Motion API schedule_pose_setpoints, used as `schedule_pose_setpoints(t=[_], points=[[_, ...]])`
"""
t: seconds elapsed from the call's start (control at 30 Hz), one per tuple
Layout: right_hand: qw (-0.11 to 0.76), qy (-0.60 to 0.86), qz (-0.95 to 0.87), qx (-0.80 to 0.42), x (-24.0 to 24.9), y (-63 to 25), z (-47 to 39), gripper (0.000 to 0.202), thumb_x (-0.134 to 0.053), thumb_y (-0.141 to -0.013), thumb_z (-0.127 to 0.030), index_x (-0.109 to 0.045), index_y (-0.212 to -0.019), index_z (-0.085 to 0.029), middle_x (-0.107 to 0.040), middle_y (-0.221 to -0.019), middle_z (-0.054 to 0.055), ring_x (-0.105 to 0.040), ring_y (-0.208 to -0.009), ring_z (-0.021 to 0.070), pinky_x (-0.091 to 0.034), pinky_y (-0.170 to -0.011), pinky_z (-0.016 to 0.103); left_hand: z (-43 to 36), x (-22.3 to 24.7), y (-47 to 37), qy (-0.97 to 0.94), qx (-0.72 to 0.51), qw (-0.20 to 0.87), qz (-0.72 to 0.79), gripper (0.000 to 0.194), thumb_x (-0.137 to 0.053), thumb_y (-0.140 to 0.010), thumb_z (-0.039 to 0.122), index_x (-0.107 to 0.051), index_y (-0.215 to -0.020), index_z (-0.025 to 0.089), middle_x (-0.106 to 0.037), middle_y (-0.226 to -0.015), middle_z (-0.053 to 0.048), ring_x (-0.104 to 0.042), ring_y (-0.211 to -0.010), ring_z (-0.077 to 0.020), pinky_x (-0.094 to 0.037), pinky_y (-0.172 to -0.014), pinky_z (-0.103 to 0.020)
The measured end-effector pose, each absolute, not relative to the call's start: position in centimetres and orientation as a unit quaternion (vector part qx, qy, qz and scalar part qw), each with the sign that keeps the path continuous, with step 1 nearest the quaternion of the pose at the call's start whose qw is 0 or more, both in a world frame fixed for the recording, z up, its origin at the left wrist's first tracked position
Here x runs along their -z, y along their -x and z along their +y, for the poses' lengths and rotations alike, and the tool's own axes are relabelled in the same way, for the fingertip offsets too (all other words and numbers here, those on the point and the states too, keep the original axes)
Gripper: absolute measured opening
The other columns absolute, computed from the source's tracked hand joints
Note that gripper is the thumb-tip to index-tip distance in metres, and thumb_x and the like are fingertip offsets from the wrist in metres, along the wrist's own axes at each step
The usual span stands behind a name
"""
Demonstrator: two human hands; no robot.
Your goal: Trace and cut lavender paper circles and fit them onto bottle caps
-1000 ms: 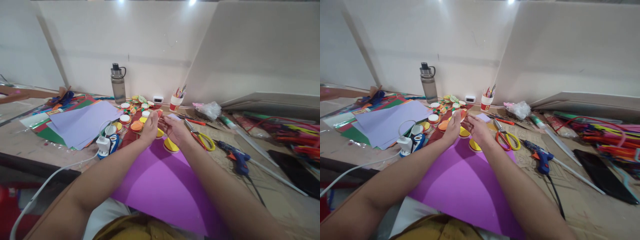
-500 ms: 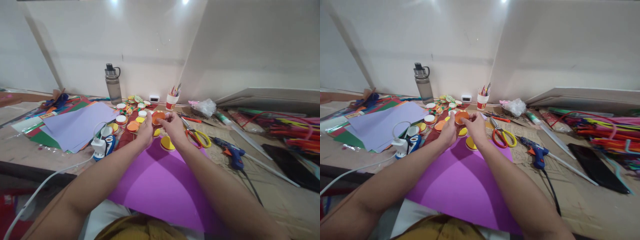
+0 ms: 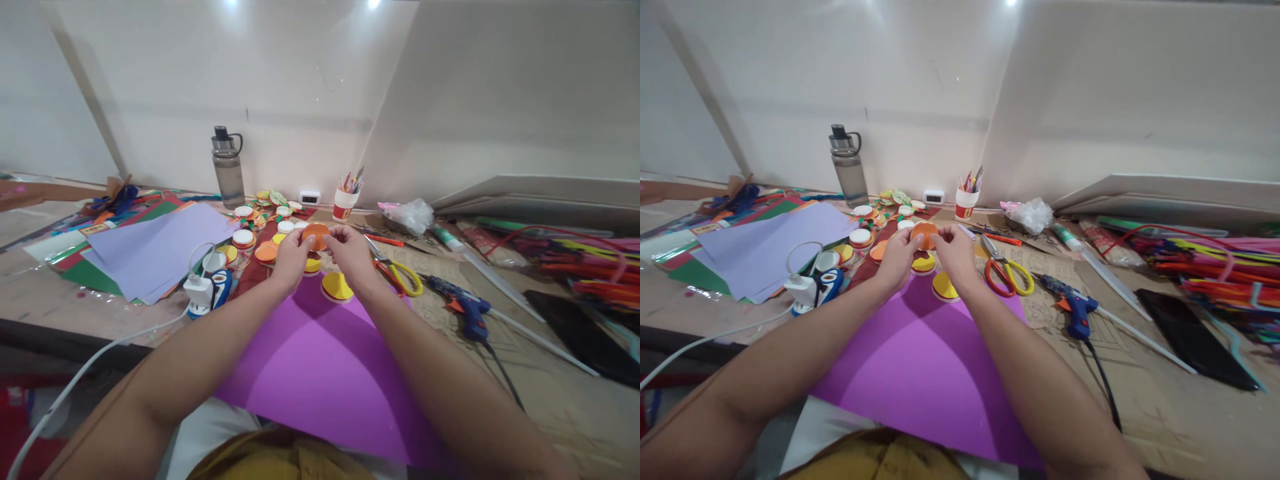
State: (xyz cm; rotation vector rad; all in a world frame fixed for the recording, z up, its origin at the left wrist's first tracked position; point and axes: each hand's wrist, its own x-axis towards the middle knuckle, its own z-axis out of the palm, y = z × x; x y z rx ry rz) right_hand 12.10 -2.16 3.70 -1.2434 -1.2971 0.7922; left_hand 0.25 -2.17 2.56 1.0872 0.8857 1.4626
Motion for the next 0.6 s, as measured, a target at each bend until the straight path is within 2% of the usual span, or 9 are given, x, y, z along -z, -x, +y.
schedule_pose_setpoints(t=[0.23, 0.37, 0.6], points=[[0.564, 0.497, -0.565, -0.341, -3.70, -11.98, -2.30, 0.016, -0.062, -0.074, -0.033, -0.063, -0.083, -0.020, -0.065, -0.079, 0.001, -0.056, -0.067, 0.0131, -0.046, -0.059, 0.026, -2.08, -2.46, -0.27, -0.497, -0.633, 0.476, 0.356, 0.018, -0.068, -0.076, 0.015, -0.060, -0.092, 0.018, -0.063, -0.086, -0.001, -0.057, -0.069, -0.0101, -0.048, -0.060, -0.021], [0.560, 0.488, -0.571, -0.350, -3.94, -11.92, -2.52, 0.024, -0.063, -0.077, -0.041, -0.064, -0.089, -0.019, -0.066, -0.078, 0.001, -0.057, -0.065, 0.0131, -0.047, -0.058, 0.026, -1.73, -2.49, 0.04, -0.490, -0.628, 0.468, 0.382, 0.023, -0.065, -0.077, 0.014, -0.058, -0.099, 0.018, -0.062, -0.084, 0.000, -0.054, -0.062, -0.0092, -0.045, -0.055, -0.022], [0.540, 0.514, -0.590, -0.311, -3.88, -12.26, -2.29, 0.020, -0.061, -0.079, -0.040, -0.062, -0.081, -0.020, -0.062, -0.067, 0.000, -0.058, -0.064, 0.0148, -0.046, -0.058, 0.027, -1.50, -2.57, 0.56, -0.546, -0.597, 0.432, 0.398, 0.012, -0.064, -0.080, 0.017, -0.061, -0.091, 0.017, -0.061, -0.072, 0.001, -0.050, -0.052, -0.0080, -0.039, -0.050, -0.022]])
